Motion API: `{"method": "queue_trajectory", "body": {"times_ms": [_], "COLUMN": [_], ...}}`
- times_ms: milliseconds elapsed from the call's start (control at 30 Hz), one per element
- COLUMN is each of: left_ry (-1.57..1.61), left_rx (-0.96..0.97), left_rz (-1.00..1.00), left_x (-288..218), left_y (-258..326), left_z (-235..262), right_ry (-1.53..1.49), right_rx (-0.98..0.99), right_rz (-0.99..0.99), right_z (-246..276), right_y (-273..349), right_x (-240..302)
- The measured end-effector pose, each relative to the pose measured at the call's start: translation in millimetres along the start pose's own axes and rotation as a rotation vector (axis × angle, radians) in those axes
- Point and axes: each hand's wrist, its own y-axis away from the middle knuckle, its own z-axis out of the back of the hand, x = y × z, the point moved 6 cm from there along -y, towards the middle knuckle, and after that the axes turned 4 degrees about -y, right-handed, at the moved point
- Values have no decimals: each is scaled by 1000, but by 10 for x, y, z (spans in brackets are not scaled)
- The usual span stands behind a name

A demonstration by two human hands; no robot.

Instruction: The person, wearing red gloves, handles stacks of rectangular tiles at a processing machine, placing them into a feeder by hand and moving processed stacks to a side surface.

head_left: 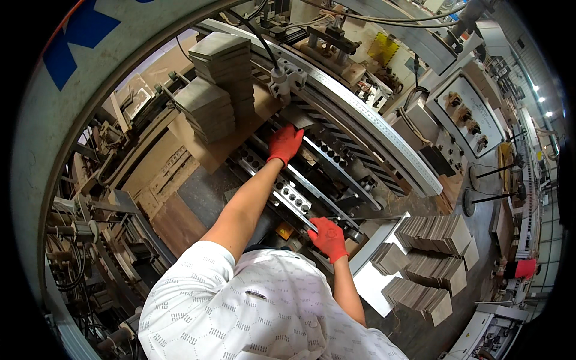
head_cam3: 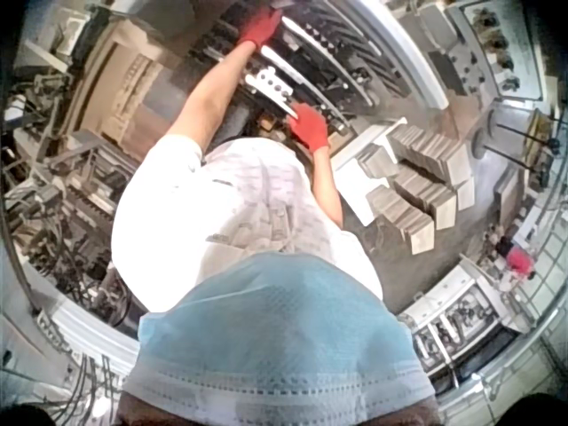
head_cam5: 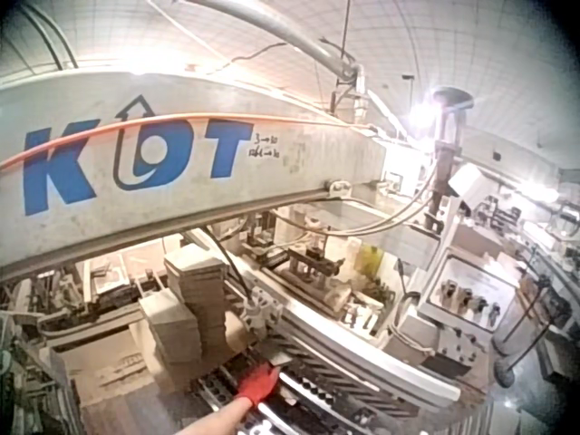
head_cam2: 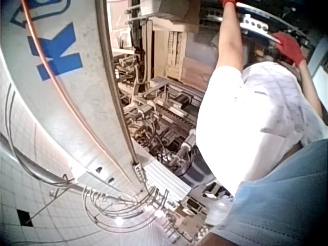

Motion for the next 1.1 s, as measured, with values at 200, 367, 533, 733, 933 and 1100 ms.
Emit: {"method": "queue_trajectory", "body": {"times_ms": [200, 367, 533, 733, 933, 1100], "left_ry": [-6, 2, 6, 17, -12, -33], "left_rx": [7, 29, 10, 3, -22, -33], "left_rz": [11, 18, 11, 13, -6, -22], "left_x": [-41, -55, -42, -10, -16, -35], "left_y": [10, 24, 27, 9, 0, 5], "left_z": [21, 65, 63, 21, 4, 14], "right_ry": [-12, -21, -6, -49, -20, -23], "right_rx": [63, 12, 65, 97, 71, 95], "right_rz": [-51, -6, -48, -75, -40, -59], "right_z": [21, 22, -1, 49, 24, 21], "right_y": [-18, -9, -16, -35, -23, -27], "right_x": [2, 4, -14, 33, 14, 10]}}
